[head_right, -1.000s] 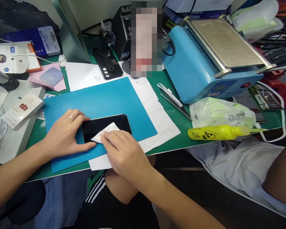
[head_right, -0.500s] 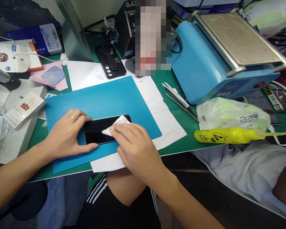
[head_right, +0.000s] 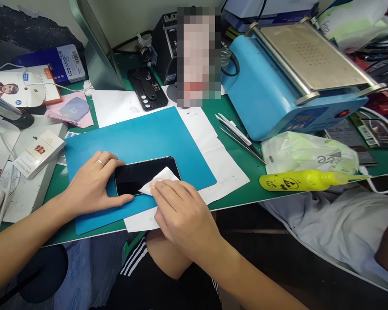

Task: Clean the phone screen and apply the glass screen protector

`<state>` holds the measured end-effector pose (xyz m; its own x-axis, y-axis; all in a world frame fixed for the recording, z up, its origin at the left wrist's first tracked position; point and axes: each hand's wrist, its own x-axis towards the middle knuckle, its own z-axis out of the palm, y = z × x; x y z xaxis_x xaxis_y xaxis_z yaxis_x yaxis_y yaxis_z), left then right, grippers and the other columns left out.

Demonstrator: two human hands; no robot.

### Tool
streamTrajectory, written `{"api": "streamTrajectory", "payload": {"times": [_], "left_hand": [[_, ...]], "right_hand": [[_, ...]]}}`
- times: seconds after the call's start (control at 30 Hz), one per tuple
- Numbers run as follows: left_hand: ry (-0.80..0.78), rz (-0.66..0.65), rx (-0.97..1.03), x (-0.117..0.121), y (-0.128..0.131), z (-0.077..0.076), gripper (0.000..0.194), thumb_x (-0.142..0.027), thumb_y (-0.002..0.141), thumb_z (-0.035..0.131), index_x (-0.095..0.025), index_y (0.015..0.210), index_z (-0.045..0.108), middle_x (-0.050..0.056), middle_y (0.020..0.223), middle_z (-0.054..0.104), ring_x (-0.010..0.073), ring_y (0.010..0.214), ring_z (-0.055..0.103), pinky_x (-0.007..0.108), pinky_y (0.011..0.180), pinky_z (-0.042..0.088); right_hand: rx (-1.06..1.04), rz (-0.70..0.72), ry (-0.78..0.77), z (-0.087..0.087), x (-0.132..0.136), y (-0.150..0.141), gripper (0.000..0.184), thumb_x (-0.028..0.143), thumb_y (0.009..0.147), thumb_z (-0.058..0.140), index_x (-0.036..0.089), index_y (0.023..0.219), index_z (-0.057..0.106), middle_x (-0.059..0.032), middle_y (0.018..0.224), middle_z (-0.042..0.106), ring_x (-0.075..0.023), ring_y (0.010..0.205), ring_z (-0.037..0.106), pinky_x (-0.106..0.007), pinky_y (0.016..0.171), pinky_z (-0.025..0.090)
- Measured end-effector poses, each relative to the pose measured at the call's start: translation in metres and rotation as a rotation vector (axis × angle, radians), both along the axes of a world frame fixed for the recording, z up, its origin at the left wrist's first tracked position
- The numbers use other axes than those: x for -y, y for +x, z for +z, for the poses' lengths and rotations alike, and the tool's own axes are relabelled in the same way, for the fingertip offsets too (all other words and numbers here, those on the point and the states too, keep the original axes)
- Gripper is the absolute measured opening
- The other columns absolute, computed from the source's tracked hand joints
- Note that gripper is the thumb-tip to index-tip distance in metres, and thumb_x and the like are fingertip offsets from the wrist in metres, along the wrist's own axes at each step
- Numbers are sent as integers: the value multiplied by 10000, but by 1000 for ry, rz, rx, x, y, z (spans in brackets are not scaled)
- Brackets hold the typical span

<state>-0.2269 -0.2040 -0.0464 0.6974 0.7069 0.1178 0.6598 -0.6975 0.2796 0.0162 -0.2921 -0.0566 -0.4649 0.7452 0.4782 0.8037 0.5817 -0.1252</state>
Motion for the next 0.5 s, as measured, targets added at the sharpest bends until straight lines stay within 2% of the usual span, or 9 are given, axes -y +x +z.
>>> {"api": "streamTrajectory", "payload": {"times": [0.23, 0.5], "left_hand": [[-6, 9, -16, 0, 1, 1, 625, -691, 845, 705, -142, 1136, 638, 131, 1100, 630, 308, 972, 579, 465, 856, 538], [5, -3, -3, 0, 1, 1, 642, -678, 848, 709, -111, 1144, 649, 136, 1095, 632, 298, 952, 576, 451, 837, 531]], "right_hand": [[-14, -15, -3, 3, -5, -2, 289, -15, 922, 563, 22, 1144, 745, -149, 1083, 802, -281, 1029, 756, -432, 897, 626], [-32, -20, -26, -1, -1, 5, 276, 5, 945, 561, 49, 1153, 736, -144, 1102, 799, -286, 1055, 751, -446, 916, 623]]}}
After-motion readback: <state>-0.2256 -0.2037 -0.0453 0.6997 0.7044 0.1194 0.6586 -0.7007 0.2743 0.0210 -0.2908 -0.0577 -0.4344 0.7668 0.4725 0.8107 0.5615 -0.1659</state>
